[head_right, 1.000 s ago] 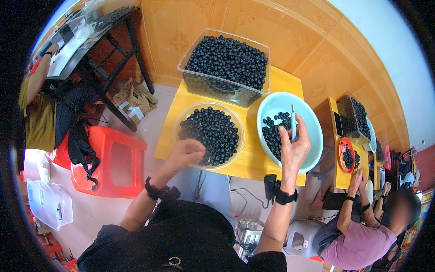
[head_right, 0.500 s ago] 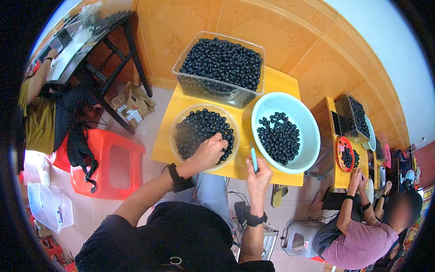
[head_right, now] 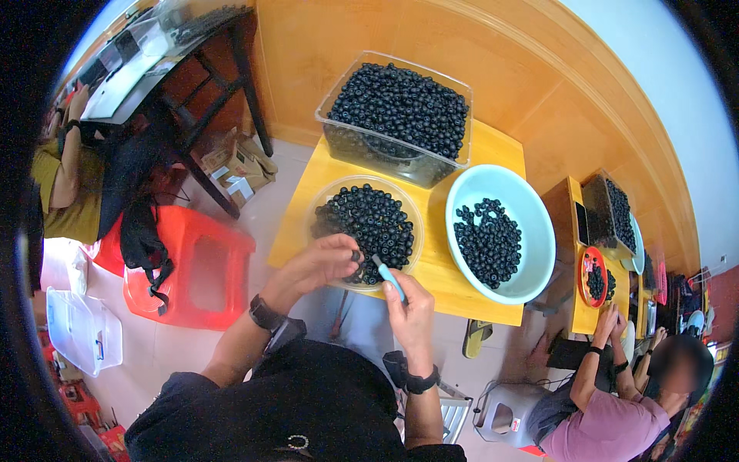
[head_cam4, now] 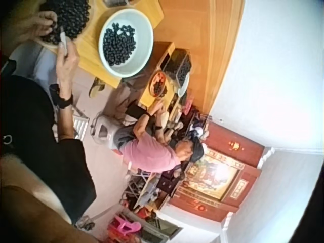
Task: Sorting blueberries between containers while removing stems or damaged fruit using a small tool.
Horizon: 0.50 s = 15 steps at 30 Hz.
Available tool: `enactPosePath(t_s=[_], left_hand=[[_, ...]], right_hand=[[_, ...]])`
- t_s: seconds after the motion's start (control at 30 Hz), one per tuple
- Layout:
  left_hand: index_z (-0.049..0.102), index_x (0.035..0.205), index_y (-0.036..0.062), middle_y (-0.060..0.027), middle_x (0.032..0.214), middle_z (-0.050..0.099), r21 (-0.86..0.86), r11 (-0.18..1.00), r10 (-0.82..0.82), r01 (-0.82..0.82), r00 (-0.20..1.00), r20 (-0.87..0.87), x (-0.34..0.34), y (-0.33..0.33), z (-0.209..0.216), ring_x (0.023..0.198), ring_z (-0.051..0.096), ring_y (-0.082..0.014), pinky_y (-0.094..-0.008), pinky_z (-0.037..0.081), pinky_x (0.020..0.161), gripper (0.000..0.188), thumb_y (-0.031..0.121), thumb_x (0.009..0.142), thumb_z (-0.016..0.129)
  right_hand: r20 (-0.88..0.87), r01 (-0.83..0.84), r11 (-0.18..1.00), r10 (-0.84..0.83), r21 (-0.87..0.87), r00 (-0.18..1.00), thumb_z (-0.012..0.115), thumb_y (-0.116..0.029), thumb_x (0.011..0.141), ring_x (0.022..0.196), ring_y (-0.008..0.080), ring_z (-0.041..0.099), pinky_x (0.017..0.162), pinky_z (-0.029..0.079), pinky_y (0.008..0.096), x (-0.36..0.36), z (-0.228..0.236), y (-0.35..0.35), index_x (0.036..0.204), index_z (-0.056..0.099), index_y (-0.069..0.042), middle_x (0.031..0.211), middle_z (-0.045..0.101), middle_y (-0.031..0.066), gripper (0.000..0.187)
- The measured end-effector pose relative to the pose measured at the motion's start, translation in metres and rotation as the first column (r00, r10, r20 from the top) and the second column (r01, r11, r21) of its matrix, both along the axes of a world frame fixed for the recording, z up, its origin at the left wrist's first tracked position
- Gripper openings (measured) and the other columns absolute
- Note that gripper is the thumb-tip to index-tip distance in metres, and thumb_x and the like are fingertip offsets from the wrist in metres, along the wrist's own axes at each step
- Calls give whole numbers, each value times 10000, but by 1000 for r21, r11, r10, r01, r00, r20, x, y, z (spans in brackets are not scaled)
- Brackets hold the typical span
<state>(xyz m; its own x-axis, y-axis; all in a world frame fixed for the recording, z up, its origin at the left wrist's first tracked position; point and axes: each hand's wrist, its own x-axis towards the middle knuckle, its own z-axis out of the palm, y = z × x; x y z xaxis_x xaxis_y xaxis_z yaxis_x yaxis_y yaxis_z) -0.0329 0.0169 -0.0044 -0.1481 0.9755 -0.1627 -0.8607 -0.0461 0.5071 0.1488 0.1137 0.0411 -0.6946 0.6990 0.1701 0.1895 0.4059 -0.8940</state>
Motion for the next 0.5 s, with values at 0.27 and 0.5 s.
enactPosePath(t_s=[0.27,0.5], left_hand=[[579,987,44,-51,907,628,51,998,-37,33,996,83,6,-7,3,776,631,-110,-220,531,724,139,64,850,591],[575,979,46,-41,877,623,81,996,-60,48,988,141,8,-8,-4,774,623,-103,-215,524,719,127,66,854,590]], right_hand=[[93,-125,970,107,206,990,625,-131,803,568,254,584,515,447,317,-14,14,-13,951,649,-47,719,614,137,172],[78,-118,961,102,249,992,637,-136,792,527,249,562,490,432,326,-13,14,-14,935,649,-50,685,600,124,168]])
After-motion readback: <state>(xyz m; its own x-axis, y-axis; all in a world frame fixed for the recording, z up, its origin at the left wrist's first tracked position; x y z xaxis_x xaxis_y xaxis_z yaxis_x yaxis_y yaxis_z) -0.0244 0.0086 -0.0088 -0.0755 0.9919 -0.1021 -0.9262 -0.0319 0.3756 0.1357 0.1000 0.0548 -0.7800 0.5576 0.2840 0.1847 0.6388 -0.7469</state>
